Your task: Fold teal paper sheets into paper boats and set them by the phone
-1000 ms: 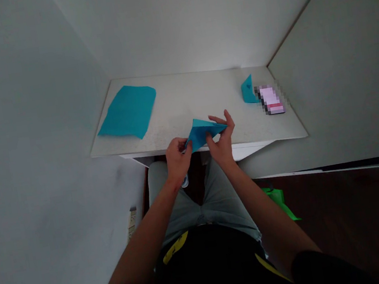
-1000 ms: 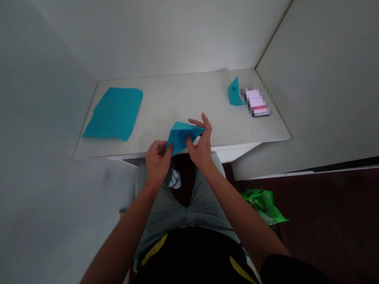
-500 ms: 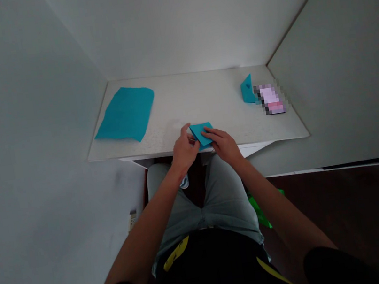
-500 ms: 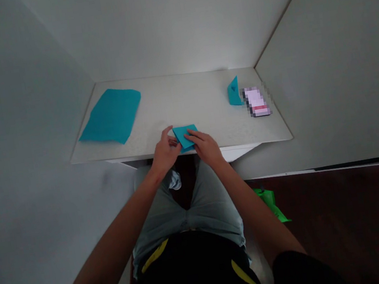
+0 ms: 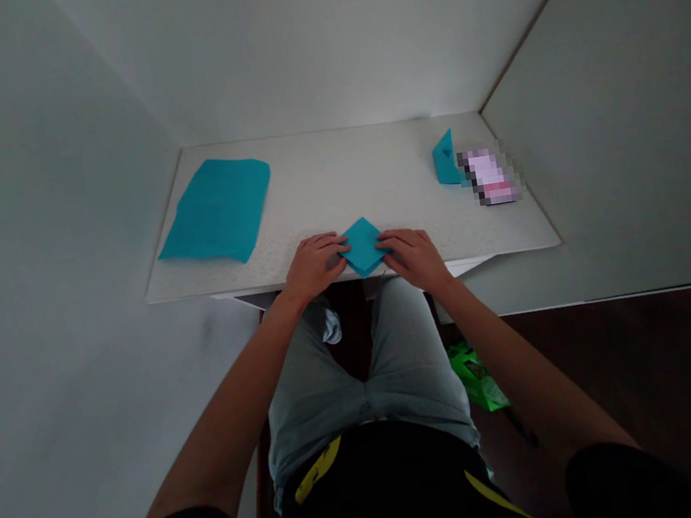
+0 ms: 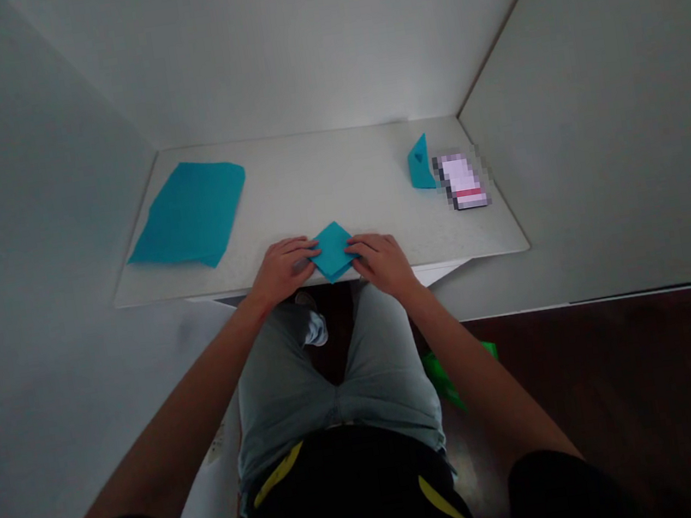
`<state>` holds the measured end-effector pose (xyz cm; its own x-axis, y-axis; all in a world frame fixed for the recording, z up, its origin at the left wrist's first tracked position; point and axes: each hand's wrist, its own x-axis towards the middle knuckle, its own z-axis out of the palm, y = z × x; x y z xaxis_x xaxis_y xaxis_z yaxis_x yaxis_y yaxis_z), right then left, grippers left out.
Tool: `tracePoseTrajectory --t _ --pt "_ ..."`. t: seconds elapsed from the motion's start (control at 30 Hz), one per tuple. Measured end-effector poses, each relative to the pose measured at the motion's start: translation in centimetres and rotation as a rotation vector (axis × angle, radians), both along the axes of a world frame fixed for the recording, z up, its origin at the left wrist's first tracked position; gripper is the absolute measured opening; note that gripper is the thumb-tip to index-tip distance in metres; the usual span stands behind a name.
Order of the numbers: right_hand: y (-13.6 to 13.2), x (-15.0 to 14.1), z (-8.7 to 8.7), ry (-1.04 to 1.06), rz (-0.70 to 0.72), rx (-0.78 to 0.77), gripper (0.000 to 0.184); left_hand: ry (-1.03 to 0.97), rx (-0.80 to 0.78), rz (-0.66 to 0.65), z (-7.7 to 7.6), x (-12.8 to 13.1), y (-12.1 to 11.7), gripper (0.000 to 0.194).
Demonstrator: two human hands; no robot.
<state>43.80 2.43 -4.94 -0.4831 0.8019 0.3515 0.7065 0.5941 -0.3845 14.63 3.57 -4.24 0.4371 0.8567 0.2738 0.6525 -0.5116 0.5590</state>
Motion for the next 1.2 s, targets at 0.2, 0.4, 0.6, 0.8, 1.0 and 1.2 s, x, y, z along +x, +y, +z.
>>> tracePoseTrajectory --t 0.2,0.4,0.6,0.8,1.0,1.2 --pt "-1.0 1.0 -0.5 0.116 -0.075 -0.023 0.027 -0.139 0.012 0.025 0.0 -0.5 0.2 0.013" --pt "0.3 0.4 -0.2 0.214 -0.117 -0.13 0.029 -0.118 -0.062 0.147 0.4 -0.5 0.7 0.018" --pt "1.7 -0.9 -0.3 0.235 -0.274 -0.214 0.024 -0.138 -0.096 0.231 0.0 -0.4 1.1 0.022" --pt "1.9 -1.8 -0.5 0.153 -0.344 -0.184 0.031 -0.036 -0.042 0.251 0.3 0.4 0.6 0.028" --pt "0.0 -4.0 0.3 0.042 -0.346 -0.017 0.039 0.191 0.063 0.148 0.6 1.0 -0.1 0.042" --pt "-2.9 -8.0 -0.5 -0.073 -0.076 -0.063 0.069 0.242 0.064 0.113 0.1 1.1 0.1 0.048"
